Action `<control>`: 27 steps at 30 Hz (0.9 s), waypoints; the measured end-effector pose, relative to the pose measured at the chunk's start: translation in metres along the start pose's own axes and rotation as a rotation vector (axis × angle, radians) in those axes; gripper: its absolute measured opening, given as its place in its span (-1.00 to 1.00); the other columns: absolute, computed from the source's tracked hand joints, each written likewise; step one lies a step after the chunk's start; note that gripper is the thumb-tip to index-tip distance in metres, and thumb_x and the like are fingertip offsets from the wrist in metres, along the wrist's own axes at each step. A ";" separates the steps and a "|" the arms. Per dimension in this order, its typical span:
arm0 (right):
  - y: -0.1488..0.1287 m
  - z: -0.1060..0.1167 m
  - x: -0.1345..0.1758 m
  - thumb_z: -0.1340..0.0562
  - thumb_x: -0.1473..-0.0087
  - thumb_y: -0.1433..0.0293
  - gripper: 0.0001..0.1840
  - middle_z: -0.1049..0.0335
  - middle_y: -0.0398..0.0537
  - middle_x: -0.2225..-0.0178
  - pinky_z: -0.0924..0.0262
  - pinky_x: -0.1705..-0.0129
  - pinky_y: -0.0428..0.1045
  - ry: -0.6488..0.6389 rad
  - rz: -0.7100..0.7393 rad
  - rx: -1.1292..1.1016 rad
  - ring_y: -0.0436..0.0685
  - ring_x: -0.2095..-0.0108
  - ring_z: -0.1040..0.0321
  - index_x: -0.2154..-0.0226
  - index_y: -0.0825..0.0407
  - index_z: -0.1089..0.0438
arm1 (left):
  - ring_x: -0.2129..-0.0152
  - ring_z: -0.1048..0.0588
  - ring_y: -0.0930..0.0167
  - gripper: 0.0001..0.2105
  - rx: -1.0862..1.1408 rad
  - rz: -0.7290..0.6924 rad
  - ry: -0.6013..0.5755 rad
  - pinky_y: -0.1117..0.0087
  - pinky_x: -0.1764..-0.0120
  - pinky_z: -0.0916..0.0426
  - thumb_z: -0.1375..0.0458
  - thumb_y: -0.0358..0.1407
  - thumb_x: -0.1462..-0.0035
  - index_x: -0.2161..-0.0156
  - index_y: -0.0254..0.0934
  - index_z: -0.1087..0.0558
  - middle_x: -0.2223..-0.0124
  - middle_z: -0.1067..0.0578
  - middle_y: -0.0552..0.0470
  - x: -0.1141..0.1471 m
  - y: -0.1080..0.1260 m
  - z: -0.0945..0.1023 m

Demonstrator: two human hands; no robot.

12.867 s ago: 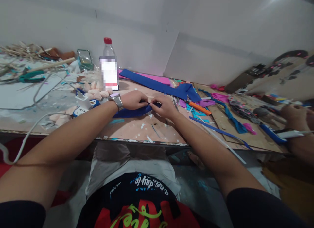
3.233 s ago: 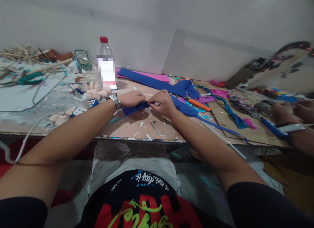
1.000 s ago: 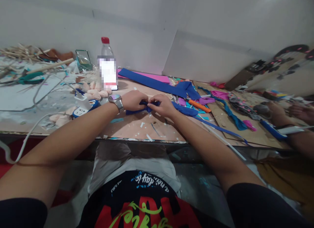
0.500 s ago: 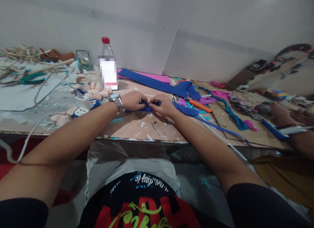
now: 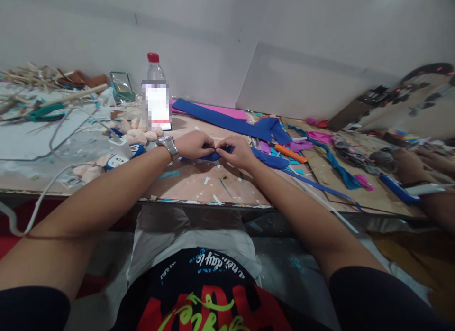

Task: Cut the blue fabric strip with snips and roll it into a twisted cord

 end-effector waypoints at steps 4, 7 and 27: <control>0.000 -0.002 -0.001 -0.28 -0.12 0.32 -0.87 -0.58 -0.04 0.38 -0.23 0.14 0.08 -0.020 -0.021 -0.002 0.17 0.33 -0.43 0.38 0.00 -0.54 | 0.52 -0.36 0.41 -0.63 -0.001 -0.012 0.021 0.35 0.38 -0.08 -0.04 -0.12 -0.28 0.28 -0.30 -0.63 0.40 -0.59 -0.04 -0.001 0.002 0.001; -0.002 -0.004 -0.001 -0.24 -0.12 0.36 -0.86 -0.54 -0.07 0.41 -0.20 0.15 0.07 -0.045 -0.016 -0.007 0.16 0.35 -0.38 0.41 0.00 -0.50 | 0.52 -0.34 0.41 -0.64 0.005 -0.015 0.020 0.35 0.38 -0.07 -0.04 -0.13 -0.27 0.28 -0.29 -0.63 0.40 -0.59 -0.03 -0.001 0.003 -0.001; -0.006 0.001 0.000 -0.30 -0.15 0.24 -0.79 -0.58 -0.07 0.43 -0.16 0.11 0.10 -0.042 0.011 0.014 0.15 0.37 -0.43 0.44 0.00 -0.51 | 0.53 -0.33 0.45 -0.59 0.082 0.048 -0.038 0.40 0.40 -0.10 -0.05 -0.05 -0.27 0.22 -0.31 -0.63 0.44 -0.52 0.03 -0.002 -0.009 -0.006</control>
Point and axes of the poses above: each hand's wrist, its own x-axis away from the middle knuckle, its own z-axis out of the back of the hand, y = z × x, the point moved 9 cm from there along -x, towards the middle knuckle
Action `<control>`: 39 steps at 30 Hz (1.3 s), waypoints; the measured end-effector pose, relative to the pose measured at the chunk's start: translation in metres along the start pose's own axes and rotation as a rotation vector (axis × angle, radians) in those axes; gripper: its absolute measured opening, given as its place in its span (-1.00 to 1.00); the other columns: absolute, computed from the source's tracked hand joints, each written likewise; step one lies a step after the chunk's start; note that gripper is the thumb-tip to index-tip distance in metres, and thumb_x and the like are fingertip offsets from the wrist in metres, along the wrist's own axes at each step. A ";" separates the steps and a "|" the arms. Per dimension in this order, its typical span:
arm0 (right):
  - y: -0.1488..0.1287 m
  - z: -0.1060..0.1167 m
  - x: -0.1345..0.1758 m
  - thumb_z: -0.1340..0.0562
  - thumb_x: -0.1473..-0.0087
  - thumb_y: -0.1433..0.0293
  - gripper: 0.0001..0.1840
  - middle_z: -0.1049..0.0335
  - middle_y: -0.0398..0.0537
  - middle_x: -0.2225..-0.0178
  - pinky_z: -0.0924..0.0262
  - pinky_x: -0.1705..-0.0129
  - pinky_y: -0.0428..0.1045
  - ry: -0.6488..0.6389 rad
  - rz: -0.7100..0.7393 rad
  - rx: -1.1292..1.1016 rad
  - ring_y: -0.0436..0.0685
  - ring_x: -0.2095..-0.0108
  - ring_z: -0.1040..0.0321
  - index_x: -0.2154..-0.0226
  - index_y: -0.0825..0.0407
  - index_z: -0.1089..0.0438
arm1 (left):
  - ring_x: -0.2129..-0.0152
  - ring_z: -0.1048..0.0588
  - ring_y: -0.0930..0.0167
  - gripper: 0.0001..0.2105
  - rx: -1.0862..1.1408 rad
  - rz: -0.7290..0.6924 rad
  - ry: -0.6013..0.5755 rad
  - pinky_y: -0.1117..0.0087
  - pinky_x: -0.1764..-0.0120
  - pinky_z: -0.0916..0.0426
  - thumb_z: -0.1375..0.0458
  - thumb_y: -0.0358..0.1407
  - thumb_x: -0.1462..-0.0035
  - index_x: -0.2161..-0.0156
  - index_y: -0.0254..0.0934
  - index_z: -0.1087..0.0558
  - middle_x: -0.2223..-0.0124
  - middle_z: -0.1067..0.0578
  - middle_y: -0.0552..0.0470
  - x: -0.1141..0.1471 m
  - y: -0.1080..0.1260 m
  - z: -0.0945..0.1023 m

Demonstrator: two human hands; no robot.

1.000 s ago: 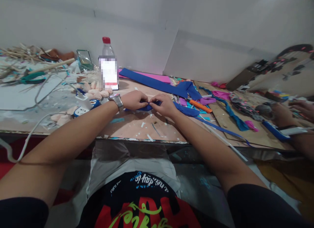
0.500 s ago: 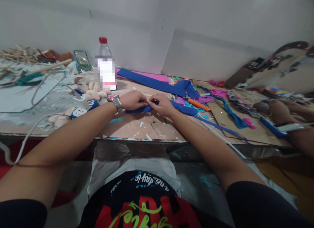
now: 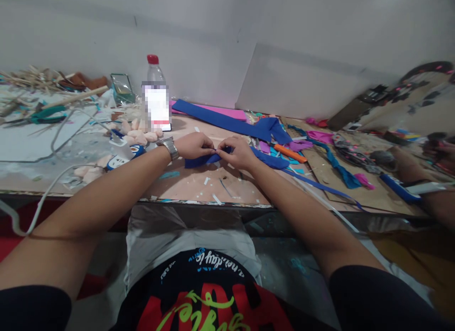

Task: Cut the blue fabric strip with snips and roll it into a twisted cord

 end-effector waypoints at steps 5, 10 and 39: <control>0.004 0.004 0.001 -0.32 -0.12 0.25 -0.83 -0.61 -0.07 0.39 -0.17 0.02 0.15 0.008 0.010 0.048 0.18 0.32 -0.48 0.40 -0.01 -0.53 | 0.56 -0.29 0.46 -0.60 0.065 0.002 -0.028 0.40 0.42 -0.09 -0.05 -0.06 -0.27 0.30 -0.32 -0.60 0.50 -0.45 0.06 0.000 -0.003 -0.001; 0.003 0.002 0.001 -0.33 -0.18 0.19 -0.78 -0.65 -0.06 0.35 -0.18 0.05 0.16 0.015 0.040 0.007 0.20 0.30 -0.50 0.33 -0.04 -0.62 | 0.58 -0.26 0.47 -0.58 0.114 -0.005 -0.035 0.39 0.43 -0.08 -0.06 -0.02 -0.27 0.33 -0.32 -0.60 0.53 -0.42 0.07 0.000 -0.003 -0.001; -0.014 0.003 0.001 -0.29 -0.24 0.27 -0.81 -0.67 -0.08 0.31 0.05 -0.16 0.26 0.023 0.106 0.115 0.19 0.25 -0.47 0.29 -0.12 -0.65 | 0.55 -0.53 0.41 -0.64 0.681 0.234 -0.203 0.39 0.40 -0.34 0.00 -0.20 -0.32 0.19 -0.29 -0.64 0.34 -0.66 -0.15 0.008 -0.010 -0.019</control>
Point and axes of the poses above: each hand's wrist, its own x-axis away from the middle knuckle, its own z-axis out of the back of the hand, y = z × x, the point moved 9 cm from there along -x, towards the middle knuckle
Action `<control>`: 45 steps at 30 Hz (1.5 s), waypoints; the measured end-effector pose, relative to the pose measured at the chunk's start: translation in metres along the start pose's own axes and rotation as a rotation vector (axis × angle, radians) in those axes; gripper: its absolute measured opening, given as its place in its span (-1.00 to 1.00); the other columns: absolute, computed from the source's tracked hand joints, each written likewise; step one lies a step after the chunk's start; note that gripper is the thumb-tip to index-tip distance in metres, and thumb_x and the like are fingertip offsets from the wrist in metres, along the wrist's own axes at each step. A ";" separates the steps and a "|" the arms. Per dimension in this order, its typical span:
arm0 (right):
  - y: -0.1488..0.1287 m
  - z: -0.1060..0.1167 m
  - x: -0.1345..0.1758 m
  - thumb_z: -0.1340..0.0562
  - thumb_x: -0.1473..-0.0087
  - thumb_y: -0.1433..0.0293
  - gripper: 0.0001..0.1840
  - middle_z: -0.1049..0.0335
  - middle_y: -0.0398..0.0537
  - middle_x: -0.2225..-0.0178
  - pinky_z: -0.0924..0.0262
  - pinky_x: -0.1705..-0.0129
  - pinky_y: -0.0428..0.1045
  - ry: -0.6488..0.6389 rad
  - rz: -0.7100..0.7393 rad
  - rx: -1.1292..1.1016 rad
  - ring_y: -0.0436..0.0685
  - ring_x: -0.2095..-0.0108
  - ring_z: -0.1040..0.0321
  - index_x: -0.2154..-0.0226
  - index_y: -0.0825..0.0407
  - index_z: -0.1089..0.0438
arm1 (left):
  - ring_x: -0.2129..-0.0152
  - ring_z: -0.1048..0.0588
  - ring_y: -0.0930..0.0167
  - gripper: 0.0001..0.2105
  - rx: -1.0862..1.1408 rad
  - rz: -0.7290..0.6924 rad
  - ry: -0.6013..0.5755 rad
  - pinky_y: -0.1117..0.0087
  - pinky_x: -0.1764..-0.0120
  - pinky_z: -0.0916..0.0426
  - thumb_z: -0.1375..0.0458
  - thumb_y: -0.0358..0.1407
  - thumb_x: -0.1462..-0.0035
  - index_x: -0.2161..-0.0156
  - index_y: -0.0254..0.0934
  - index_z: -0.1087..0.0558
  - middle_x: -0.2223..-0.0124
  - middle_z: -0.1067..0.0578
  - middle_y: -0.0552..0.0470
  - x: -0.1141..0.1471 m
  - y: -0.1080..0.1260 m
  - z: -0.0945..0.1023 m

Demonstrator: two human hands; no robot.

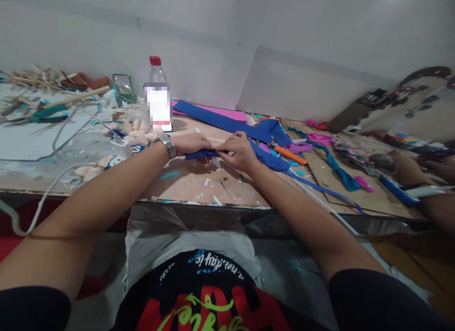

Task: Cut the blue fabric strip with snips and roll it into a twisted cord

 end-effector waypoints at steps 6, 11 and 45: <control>-0.002 0.001 -0.001 -0.32 -0.20 0.28 -0.84 -0.67 -0.03 0.33 0.00 -0.12 0.25 0.019 0.007 0.021 0.21 0.27 -0.47 0.28 -0.07 -0.65 | 0.56 -0.50 0.44 -0.70 -0.064 -0.045 0.079 0.45 0.46 -0.29 -0.07 -0.18 -0.30 0.18 -0.29 -0.62 0.37 -0.64 -0.11 -0.004 -0.002 0.006; 0.004 -0.003 0.000 -0.32 -0.19 0.29 -0.85 -0.65 -0.04 0.34 0.02 -0.13 0.26 0.009 -0.027 0.050 0.21 0.26 -0.46 0.28 -0.06 -0.63 | 0.56 -0.43 0.47 -0.73 -0.287 -0.071 0.208 0.46 0.47 -0.21 -0.16 -0.17 -0.19 0.30 -0.31 -0.63 0.42 -0.60 -0.02 0.000 0.008 0.017; 0.024 -0.012 0.001 -0.24 -0.21 0.31 -0.88 -0.57 -0.01 0.29 -0.07 -0.10 0.20 -0.028 -0.118 -0.039 0.24 0.19 -0.40 0.30 -0.02 -0.48 | 0.39 -0.53 0.30 -0.65 -0.879 -0.285 0.394 0.32 0.35 -0.12 -0.07 -0.15 -0.27 0.14 -0.24 -0.67 0.28 -0.68 -0.11 0.008 0.036 0.011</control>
Point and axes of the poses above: each hand's wrist, its own x-axis away from the middle knuckle, its own z-axis out of the back of the hand, y = z × x, the point moved 9 cm from there along -x, towards the middle knuckle
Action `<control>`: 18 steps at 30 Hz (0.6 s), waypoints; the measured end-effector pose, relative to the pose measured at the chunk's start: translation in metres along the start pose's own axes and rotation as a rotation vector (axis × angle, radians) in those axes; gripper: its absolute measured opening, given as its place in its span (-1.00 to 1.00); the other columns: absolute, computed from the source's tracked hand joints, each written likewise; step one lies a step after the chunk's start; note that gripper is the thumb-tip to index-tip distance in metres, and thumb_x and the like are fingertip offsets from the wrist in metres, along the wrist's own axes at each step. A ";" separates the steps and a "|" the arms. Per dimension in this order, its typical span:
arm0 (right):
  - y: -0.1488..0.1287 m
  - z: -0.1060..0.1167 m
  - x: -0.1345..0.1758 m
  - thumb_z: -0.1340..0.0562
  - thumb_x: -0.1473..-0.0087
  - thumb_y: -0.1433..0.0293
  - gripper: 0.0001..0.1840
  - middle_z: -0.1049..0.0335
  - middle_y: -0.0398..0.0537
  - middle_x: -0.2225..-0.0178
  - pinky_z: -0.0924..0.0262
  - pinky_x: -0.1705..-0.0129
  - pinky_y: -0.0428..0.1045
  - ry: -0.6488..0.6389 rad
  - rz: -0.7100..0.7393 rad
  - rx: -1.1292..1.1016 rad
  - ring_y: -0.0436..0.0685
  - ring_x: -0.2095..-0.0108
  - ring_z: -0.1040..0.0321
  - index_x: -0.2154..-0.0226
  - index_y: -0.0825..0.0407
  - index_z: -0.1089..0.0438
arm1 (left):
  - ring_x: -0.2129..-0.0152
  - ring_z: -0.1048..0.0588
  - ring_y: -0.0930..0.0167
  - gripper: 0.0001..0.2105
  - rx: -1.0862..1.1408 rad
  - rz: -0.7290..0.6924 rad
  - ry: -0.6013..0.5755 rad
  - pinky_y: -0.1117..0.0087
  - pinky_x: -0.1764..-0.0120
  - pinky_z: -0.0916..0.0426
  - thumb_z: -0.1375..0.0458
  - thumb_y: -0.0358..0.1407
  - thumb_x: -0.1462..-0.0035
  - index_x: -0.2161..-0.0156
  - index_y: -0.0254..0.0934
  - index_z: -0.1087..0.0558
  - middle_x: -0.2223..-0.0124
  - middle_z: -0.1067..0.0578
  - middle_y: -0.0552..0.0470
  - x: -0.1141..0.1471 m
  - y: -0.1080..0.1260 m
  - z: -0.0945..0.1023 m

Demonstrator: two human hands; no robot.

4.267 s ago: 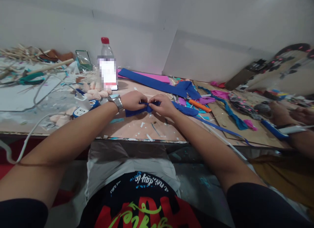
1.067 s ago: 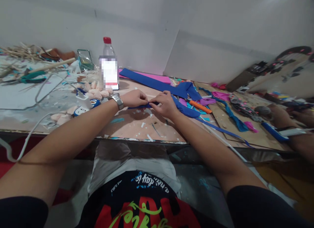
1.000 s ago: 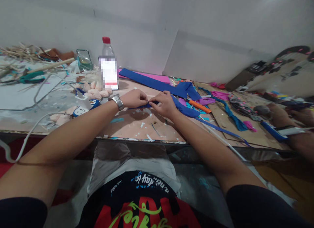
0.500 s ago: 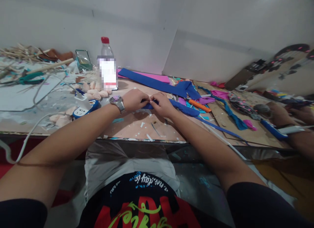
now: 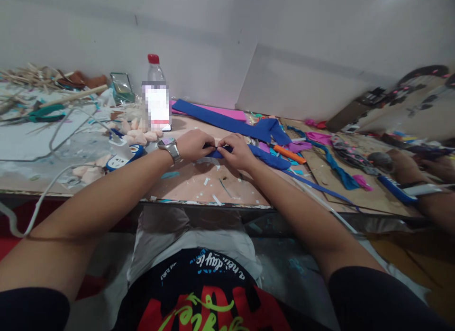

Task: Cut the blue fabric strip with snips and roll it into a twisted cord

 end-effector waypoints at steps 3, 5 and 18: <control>0.002 0.001 0.001 -0.26 -0.20 0.31 -0.88 -0.59 0.00 0.27 -0.04 -0.12 0.22 0.000 -0.022 0.023 0.25 0.19 -0.41 0.29 -0.02 -0.51 | 0.42 -0.51 0.32 -0.66 0.034 0.005 0.029 0.33 0.35 -0.13 -0.09 -0.18 -0.23 0.17 -0.27 -0.68 0.30 -0.67 -0.12 0.000 -0.003 0.002; 0.001 0.001 0.001 -0.28 -0.20 0.29 -0.86 -0.61 -0.01 0.25 -0.03 -0.12 0.22 -0.004 -0.020 0.015 0.25 0.18 -0.43 0.26 -0.03 -0.53 | 0.43 -0.50 0.34 -0.66 0.060 0.009 0.034 0.34 0.35 -0.15 -0.09 -0.18 -0.22 0.18 -0.28 -0.69 0.30 -0.67 -0.11 0.000 -0.005 0.002; -0.007 0.010 0.001 -0.35 -0.19 0.26 -0.86 -0.67 -0.06 0.26 0.03 -0.12 0.24 0.073 0.017 0.023 0.23 0.18 -0.47 0.24 -0.06 -0.62 | 0.50 -0.46 0.41 -0.71 0.383 0.133 -0.022 0.41 0.40 -0.22 -0.15 -0.22 -0.08 0.26 -0.33 -0.67 0.41 -0.62 -0.02 0.000 -0.013 -0.004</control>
Point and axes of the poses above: each hand's wrist, its own x-axis away from the middle knuckle, its own z-axis out of the back of the hand, y = z × x, the point moved 9 cm from there along -x, towards the middle knuckle
